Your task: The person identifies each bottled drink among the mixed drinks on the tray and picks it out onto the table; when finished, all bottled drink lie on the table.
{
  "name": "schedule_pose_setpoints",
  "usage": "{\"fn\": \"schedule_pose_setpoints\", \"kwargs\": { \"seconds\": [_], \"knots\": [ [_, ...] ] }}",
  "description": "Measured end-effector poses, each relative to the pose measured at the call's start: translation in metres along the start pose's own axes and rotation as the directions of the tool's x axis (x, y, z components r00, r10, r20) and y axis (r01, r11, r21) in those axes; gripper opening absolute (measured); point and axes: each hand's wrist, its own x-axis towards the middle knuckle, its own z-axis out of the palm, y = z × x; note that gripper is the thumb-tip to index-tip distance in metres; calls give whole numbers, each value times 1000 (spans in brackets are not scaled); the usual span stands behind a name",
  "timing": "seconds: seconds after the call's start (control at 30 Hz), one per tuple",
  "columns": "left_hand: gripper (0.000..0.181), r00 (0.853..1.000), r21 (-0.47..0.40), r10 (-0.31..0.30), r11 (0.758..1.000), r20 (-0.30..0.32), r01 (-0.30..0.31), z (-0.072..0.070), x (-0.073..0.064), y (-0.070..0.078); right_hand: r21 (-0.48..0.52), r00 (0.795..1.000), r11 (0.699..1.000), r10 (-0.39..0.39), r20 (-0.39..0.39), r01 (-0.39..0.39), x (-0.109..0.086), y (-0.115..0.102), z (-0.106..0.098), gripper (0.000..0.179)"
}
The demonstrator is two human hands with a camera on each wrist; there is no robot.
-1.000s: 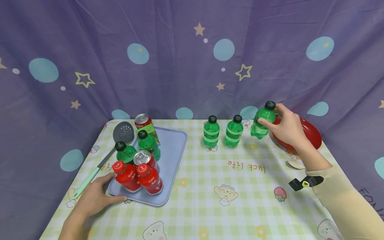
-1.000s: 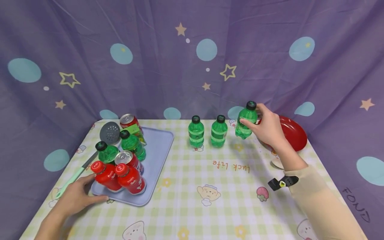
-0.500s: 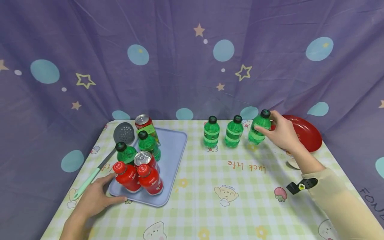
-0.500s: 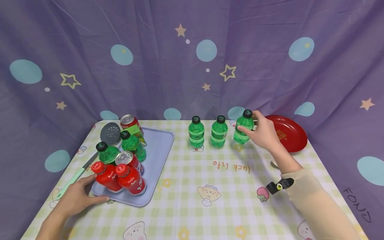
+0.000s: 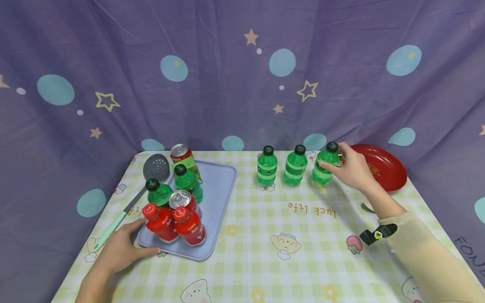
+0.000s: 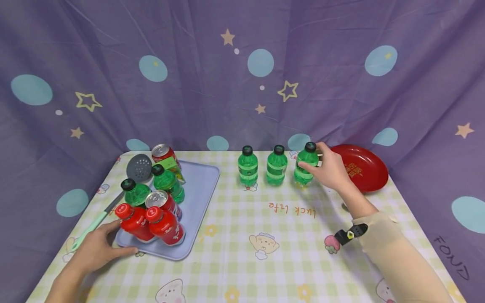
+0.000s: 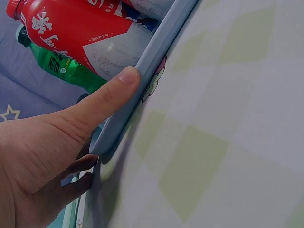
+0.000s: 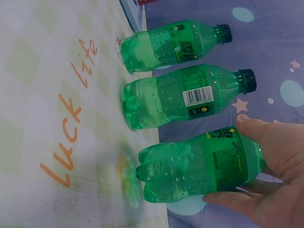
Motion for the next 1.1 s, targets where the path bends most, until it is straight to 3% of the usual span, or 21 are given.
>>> {"fn": "schedule_pose_setpoints", "kwargs": {
  "seconds": [0.6, 1.1],
  "knots": [
    [115, 1000, -3, 7, 1000, -9, -7, -1, -1, 1, 36, 998, 999, 36, 52, -37, 0, 6, 6, 63],
    [119, 999, 19, -33, 999, 25, 32, -2, 1, 0, 68, 997, 997, 26, 67, -31, 2, 9, 7, 63]
  ]
}}
